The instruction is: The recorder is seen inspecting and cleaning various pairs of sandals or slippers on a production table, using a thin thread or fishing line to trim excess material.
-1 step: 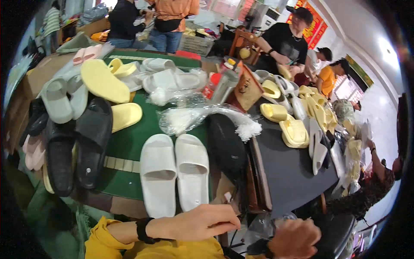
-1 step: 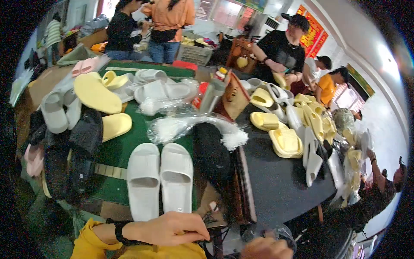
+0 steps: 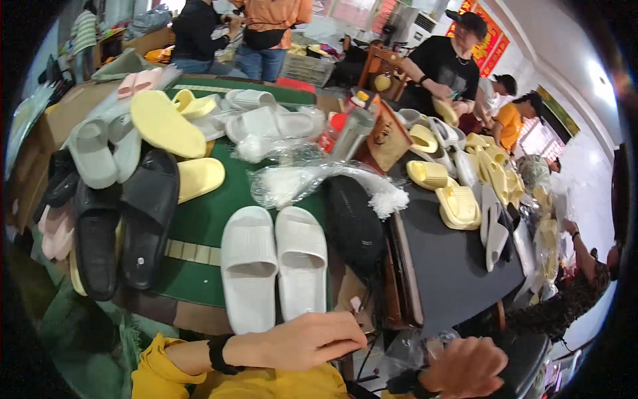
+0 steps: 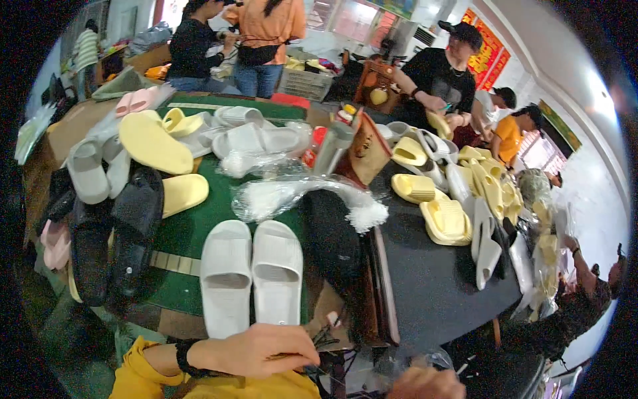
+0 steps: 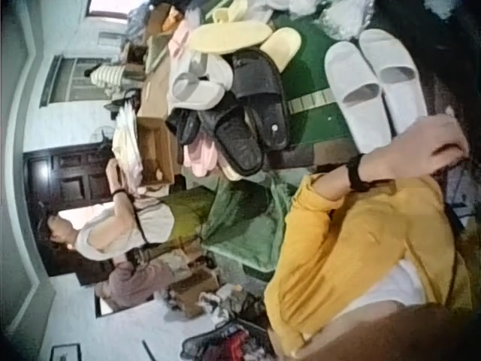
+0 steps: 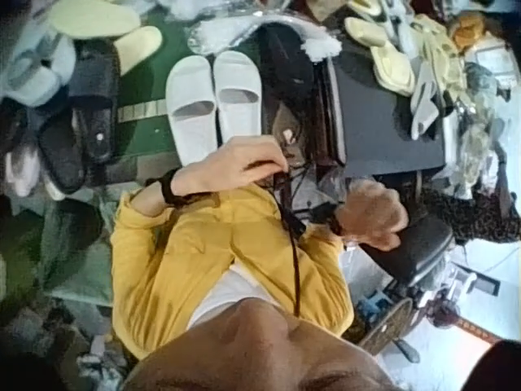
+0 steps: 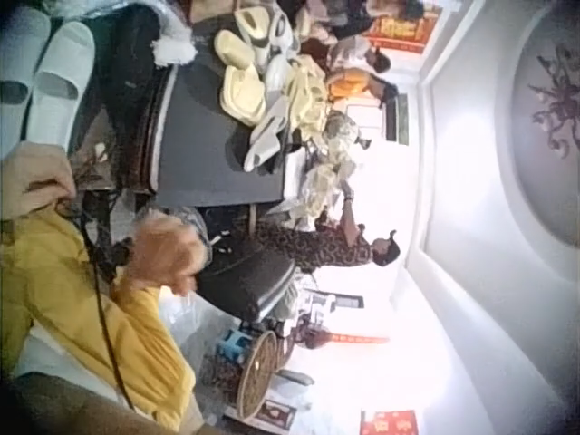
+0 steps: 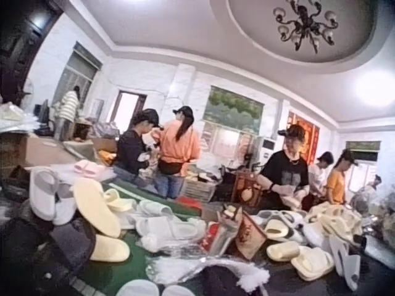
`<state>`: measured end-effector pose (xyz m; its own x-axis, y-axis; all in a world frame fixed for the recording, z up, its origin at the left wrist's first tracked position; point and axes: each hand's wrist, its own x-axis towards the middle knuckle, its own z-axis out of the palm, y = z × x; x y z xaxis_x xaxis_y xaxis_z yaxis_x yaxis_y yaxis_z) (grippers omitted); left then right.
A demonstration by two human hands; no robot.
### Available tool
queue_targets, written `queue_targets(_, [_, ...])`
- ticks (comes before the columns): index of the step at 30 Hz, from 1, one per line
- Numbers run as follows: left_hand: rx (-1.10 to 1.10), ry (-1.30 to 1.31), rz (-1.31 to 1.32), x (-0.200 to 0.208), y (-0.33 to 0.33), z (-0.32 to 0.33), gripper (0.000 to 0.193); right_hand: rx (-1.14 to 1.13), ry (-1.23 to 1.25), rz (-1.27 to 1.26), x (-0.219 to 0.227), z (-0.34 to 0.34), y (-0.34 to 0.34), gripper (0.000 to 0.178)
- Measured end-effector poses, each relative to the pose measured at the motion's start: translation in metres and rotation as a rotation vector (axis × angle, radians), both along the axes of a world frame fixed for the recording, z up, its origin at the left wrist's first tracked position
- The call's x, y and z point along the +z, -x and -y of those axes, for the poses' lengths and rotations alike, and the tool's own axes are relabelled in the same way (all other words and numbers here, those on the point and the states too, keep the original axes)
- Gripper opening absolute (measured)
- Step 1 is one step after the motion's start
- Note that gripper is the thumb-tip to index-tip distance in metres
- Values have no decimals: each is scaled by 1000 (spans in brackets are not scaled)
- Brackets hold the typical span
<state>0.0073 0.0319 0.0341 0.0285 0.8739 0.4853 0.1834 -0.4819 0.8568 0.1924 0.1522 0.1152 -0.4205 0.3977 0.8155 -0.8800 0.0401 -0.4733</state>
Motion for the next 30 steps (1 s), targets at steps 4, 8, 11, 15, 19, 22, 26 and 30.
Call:
queue_targets(4, [412,-82,-199,-16,20,35,16,118,185,-129,5,-15,-18,30])
queue_targets(8, [525,-165,-437,-28,31,71,16,-716,155,340,-36,-38,7,26])
queue_targets(11, [536,-81,-534,-37,27,98,15,-422,-73,963,-58,-45,32,23])
queue_targets(15, [549,15,-579,-60,27,118,16,29,-183,1332,-110,-40,80,32])
queue_targets(19, [601,106,-601,-84,34,119,17,11,-440,1306,-147,-31,100,42])
queue_targets(22, [665,114,-629,-93,44,105,16,-113,-581,1247,-156,-33,115,48])
queue_targets(26, [793,95,-661,-93,57,77,15,-241,-766,1235,-157,-32,131,53])
queue_targets(30, [810,136,-776,-92,67,58,12,-368,-1018,1102,-157,-25,128,58])
